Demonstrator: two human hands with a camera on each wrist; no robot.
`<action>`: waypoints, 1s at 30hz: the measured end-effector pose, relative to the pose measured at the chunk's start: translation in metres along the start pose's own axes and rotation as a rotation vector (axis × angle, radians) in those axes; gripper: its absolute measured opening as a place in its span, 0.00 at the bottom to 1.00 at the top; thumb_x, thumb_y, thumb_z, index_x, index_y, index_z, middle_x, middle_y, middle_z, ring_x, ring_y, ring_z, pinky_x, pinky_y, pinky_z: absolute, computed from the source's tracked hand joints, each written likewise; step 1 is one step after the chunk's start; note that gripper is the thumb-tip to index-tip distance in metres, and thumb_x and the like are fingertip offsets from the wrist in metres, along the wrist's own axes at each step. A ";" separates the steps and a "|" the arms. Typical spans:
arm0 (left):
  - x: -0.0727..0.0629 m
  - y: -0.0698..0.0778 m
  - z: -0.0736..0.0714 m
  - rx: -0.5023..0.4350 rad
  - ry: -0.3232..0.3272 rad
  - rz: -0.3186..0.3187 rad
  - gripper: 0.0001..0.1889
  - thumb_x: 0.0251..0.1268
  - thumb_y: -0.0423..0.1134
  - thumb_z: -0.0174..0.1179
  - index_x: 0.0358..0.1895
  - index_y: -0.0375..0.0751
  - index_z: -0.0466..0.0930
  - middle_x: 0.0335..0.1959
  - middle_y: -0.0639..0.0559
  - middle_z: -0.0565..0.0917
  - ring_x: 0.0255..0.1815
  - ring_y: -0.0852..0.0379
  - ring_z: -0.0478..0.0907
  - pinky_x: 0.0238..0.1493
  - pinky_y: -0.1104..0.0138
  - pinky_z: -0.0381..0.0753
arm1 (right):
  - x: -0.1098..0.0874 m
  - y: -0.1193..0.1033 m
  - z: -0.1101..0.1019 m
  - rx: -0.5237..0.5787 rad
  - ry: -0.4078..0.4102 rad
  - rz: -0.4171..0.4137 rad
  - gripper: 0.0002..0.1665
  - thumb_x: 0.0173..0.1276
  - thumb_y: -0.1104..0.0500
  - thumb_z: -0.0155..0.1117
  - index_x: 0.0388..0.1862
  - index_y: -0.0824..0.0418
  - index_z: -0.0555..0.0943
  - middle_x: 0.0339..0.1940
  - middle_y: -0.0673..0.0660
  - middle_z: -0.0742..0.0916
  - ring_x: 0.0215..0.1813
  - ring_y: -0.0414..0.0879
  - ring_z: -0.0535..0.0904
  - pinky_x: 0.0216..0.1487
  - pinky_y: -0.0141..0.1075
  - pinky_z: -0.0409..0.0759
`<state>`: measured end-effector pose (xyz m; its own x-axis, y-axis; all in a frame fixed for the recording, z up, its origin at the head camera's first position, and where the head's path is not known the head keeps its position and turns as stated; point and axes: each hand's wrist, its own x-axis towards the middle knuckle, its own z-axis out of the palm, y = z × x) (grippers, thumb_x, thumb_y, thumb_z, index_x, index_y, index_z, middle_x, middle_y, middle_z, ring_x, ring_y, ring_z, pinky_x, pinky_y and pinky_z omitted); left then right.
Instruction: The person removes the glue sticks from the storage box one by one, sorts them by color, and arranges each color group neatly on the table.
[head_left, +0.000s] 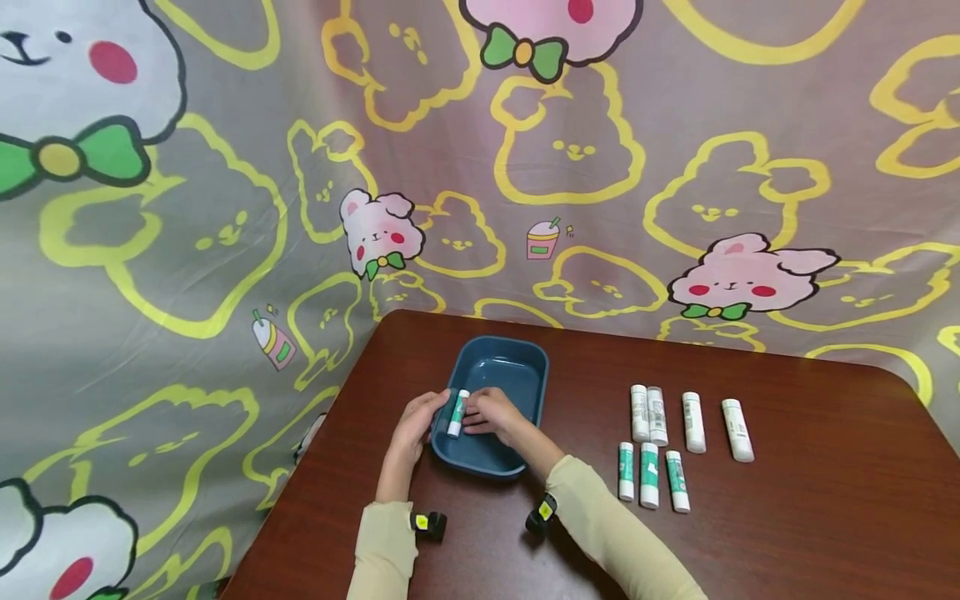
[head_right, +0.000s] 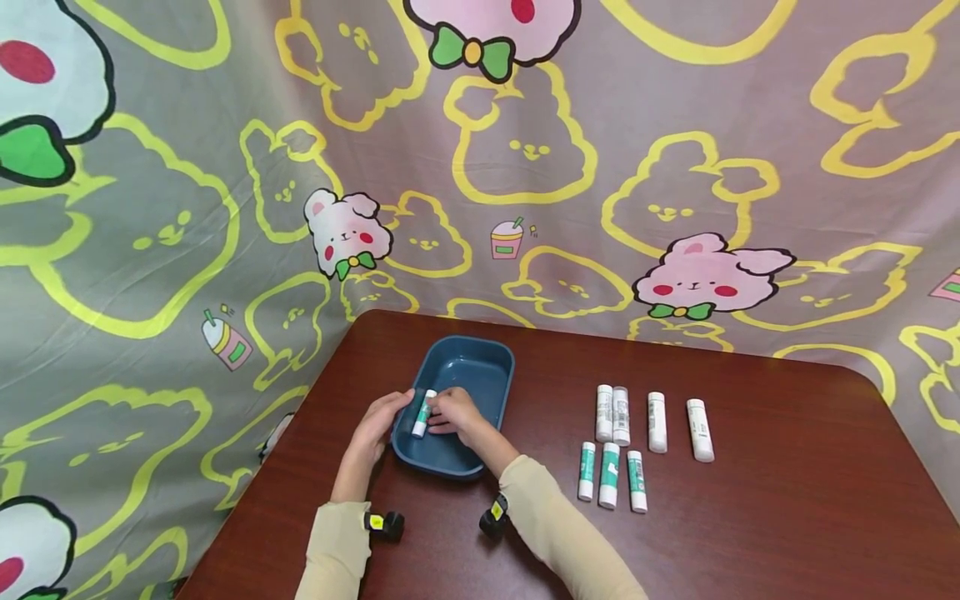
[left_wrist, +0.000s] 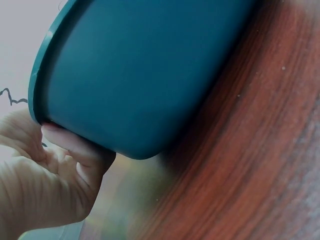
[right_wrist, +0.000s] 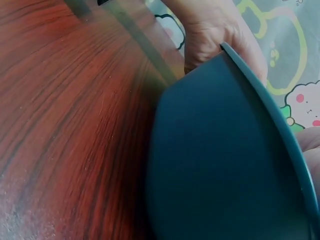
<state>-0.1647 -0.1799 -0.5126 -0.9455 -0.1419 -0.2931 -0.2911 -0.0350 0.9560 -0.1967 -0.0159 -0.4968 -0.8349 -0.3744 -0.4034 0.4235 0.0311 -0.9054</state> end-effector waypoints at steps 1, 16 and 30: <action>0.000 0.000 0.000 -0.002 -0.001 0.002 0.16 0.76 0.45 0.61 0.29 0.40 0.78 0.19 0.55 0.72 0.17 0.62 0.66 0.18 0.71 0.62 | 0.000 0.000 0.001 0.006 -0.010 0.001 0.15 0.77 0.66 0.55 0.56 0.77 0.73 0.43 0.67 0.84 0.37 0.50 0.84 0.48 0.45 0.86; 0.002 -0.004 0.000 -0.020 -0.021 0.026 0.17 0.76 0.44 0.61 0.24 0.46 0.75 0.18 0.58 0.72 0.18 0.64 0.68 0.18 0.72 0.62 | 0.002 0.004 0.009 -0.028 -0.140 0.049 0.07 0.76 0.71 0.56 0.49 0.74 0.73 0.29 0.61 0.82 0.27 0.45 0.82 0.41 0.42 0.87; -0.003 0.002 0.001 -0.012 -0.009 0.014 0.16 0.75 0.44 0.63 0.27 0.40 0.79 0.19 0.55 0.74 0.20 0.61 0.70 0.20 0.70 0.65 | -0.007 -0.006 -0.005 -0.019 -0.084 0.040 0.19 0.76 0.66 0.58 0.59 0.76 0.68 0.33 0.59 0.82 0.31 0.47 0.81 0.40 0.45 0.87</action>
<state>-0.1627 -0.1785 -0.5103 -0.9509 -0.1333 -0.2793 -0.2757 -0.0446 0.9602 -0.1949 -0.0083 -0.4896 -0.7847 -0.4490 -0.4273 0.4484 0.0648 -0.8915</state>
